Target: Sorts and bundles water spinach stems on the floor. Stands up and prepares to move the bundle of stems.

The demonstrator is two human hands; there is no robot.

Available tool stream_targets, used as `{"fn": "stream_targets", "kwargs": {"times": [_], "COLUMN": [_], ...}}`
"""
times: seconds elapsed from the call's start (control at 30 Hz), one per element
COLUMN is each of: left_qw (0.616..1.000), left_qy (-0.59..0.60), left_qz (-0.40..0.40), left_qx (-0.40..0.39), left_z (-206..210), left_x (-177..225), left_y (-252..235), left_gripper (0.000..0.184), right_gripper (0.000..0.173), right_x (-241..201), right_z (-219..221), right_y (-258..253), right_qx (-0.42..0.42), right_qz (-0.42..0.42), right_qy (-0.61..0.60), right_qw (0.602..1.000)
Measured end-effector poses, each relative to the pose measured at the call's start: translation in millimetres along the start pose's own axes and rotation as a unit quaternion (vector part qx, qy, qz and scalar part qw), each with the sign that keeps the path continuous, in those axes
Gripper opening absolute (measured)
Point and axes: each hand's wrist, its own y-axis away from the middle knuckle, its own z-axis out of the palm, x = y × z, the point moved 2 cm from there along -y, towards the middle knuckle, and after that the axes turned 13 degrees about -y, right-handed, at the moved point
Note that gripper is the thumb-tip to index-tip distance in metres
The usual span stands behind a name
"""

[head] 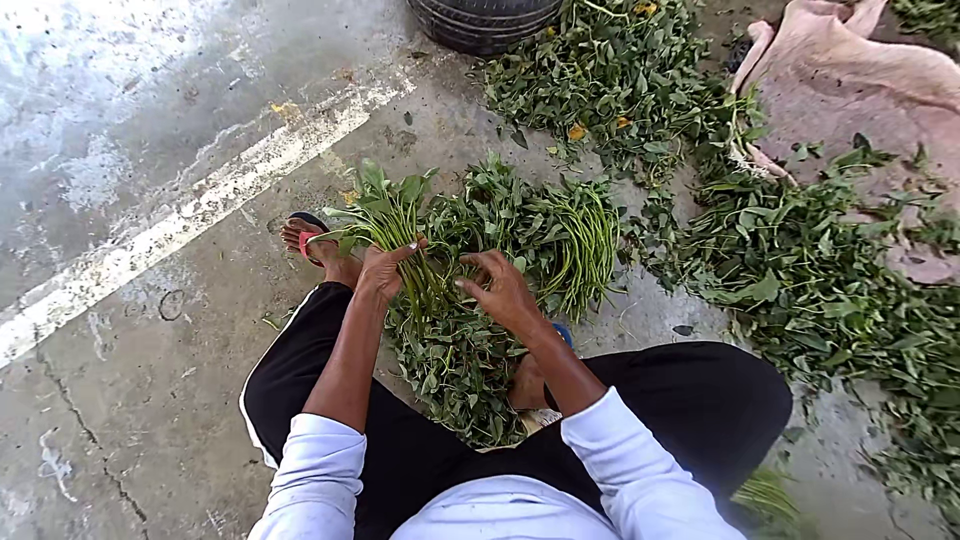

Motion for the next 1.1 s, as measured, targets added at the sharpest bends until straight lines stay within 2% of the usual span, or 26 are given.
{"fn": "stream_targets", "kwargs": {"times": [0.13, 0.33, 0.43, 0.5, 0.57, 0.67, 0.77, 0.87, 0.93, 1.0, 1.07, 1.1], "left_qw": [0.997, 0.991, 0.994, 0.996, 0.992, 0.986, 0.983, 0.983, 0.982, 0.978, 0.976, 0.977], "left_qy": [-0.072, -0.129, -0.097, -0.055, -0.024, 0.032, 0.029, -0.028, -0.049, -0.045, -0.039, -0.037], "left_qz": [0.006, 0.016, -0.018, -0.061, -0.106, -0.13, -0.115, -0.069, -0.015, 0.043, 0.083, 0.091], "left_qx": [-0.015, 0.043, 0.046, 0.043, 0.059, 0.097, 0.138, 0.166, 0.181, 0.197, 0.195, 0.189], "left_z": [19, 22, 16, 13, 12, 2, -4, -11, -24, -38, -43, -41], "left_x": [-14, -23, -27, -28, -26, -27, -30, -25, -16, -3, 9, 12], "left_y": [11, 16, 13, 12, 13, 13, 7, 3, -5, -11, -14, -14], "left_gripper": [0.045, 0.049, 0.051, 0.044, 0.035, 0.029, 0.025, 0.018, 0.014, 0.016, 0.019, 0.018], "right_gripper": [0.033, 0.034, 0.03, 0.022, 0.021, 0.017, 0.016, 0.014, 0.009, 0.01, 0.025, 0.033], "right_x": [2, 8, 21, 24, 20, 19, 9, 17, 36, 73, 116, 134], "right_z": [8, 33, 43, 51, 60, 83, 98, 112, 115, 112, 110, 108], "right_y": [-41, -67, -71, -72, -69, -63, -48, -33, -27, -18, -17, -18], "right_qx": [0.058, 0.047, 0.047, 0.075, 0.097, 0.121, 0.125, 0.056, 0.0, -0.071, -0.145, -0.152], "right_qz": [0.011, 0.09, 0.109, 0.119, 0.126, 0.059, -0.023, -0.09, -0.1, -0.039, 0.103, 0.166], "right_qy": [-0.121, -0.117, -0.193, -0.25, -0.243, -0.198, -0.19, -0.165, -0.162, -0.113, -0.023, 0.0], "right_qw": [0.991, 0.988, 0.974, 0.958, 0.957, 0.971, 0.974, 0.981, 0.982, 0.99, 0.984, 0.974]}}
